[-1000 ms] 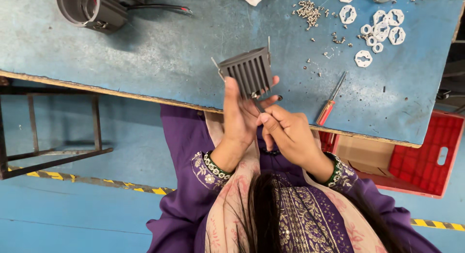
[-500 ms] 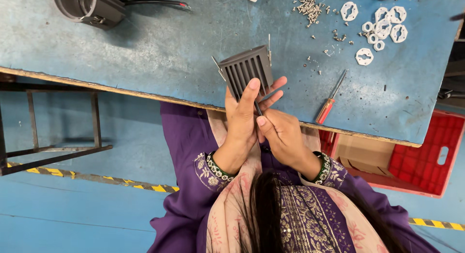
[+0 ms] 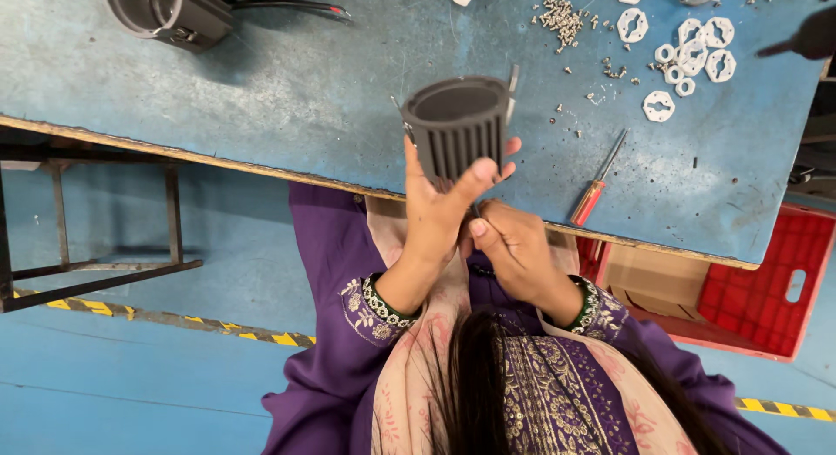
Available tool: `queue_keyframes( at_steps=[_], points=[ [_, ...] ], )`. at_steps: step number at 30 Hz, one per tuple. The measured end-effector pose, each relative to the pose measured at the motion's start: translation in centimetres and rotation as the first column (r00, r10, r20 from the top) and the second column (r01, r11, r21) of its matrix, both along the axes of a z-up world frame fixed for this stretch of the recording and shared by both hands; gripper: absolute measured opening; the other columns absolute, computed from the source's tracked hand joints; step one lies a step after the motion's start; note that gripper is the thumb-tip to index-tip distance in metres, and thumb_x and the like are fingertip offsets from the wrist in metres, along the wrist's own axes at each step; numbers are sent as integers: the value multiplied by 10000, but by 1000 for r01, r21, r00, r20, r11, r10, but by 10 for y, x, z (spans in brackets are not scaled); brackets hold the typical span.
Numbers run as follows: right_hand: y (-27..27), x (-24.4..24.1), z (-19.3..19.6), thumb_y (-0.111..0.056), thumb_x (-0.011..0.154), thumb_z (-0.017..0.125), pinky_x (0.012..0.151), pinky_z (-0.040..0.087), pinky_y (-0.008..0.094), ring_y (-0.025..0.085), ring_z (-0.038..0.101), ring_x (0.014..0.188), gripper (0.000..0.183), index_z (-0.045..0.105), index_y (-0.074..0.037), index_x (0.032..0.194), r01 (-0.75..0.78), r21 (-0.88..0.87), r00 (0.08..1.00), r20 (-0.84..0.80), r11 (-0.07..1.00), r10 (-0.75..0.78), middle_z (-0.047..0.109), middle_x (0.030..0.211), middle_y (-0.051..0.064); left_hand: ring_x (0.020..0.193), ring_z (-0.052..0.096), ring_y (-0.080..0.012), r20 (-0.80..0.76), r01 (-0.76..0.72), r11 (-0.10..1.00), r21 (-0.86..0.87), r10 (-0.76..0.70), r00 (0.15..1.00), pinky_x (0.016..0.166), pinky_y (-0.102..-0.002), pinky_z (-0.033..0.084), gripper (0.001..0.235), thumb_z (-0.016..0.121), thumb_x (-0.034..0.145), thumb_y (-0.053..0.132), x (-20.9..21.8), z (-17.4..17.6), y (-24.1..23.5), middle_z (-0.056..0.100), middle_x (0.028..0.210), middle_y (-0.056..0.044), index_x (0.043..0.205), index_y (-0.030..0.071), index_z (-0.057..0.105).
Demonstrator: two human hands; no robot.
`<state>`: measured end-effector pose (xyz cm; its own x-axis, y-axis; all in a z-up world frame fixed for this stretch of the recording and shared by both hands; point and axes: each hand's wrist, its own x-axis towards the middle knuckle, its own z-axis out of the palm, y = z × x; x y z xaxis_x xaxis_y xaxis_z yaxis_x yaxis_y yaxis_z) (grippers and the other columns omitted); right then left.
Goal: The person assembles a light fixture by hand and using a screwdriver. They insert an LED circuit board into a cylindrical housing, position it correctly, and secure it with screws while using a small screwdriver to adjust components inside.
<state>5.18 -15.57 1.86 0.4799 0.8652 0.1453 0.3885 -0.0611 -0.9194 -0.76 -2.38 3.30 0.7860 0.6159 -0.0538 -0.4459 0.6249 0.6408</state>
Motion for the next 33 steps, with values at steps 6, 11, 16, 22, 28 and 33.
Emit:
queue_keyframes(
  at_steps=[6,11,16,22,28,33],
  points=[
    [-43,5,-54,-160,988,713,1000,508,309,197,635,1131,373,556,18,1277,74,119,950,-310,990,-34,647,1228,92,1324,533,-280,-21,-39,715,698,75,997,1151,-423,460,1014,940,701,124,-24,-10,0,455,1390,-151,1518,103,341],
    [-77,-17,-97,-115,877,801,1002,546,335,191,636,1185,631,503,30,1414,314,35,886,-371,949,-280,645,1334,119,1412,501,-307,48,-19,633,774,-30,998,1253,-431,389,978,943,750,154,-42,-11,-8,513,1459,-180,1531,160,354],
    [-99,-16,-109,-85,854,796,974,572,341,186,669,1146,574,572,19,1372,265,-98,865,-415,959,-281,691,1293,129,1415,506,-278,67,-71,556,828,28,997,1212,-416,434,1016,997,787,296,-52,6,-11,527,1472,-163,1521,178,305],
    [-100,-16,-109,-77,871,771,984,564,345,190,665,1155,535,581,19,1362,204,-122,901,-363,971,-235,692,1290,130,1339,606,-312,19,-35,395,918,43,999,1232,-484,453,912,1001,756,323,-56,20,-12,548,1421,-144,1436,144,421],
    [-100,-20,-111,-69,888,745,994,557,348,195,662,1163,498,589,19,1353,148,-125,921,-344,981,-183,693,1286,132,1271,655,-272,22,5,391,921,-64,998,1113,-364,567,790,993,790,332,-56,25,-5,587,1427,-137,1375,121,505],
    [-104,-14,-108,-62,902,724,1003,551,350,199,659,1170,467,596,18,1345,120,-150,933,-322,981,-163,694,1284,133,1287,674,-259,15,45,394,918,-149,989,1065,-310,596,754,973,834,337,-56,25,0,591,1470,-151,1389,117,511]
  ],
)
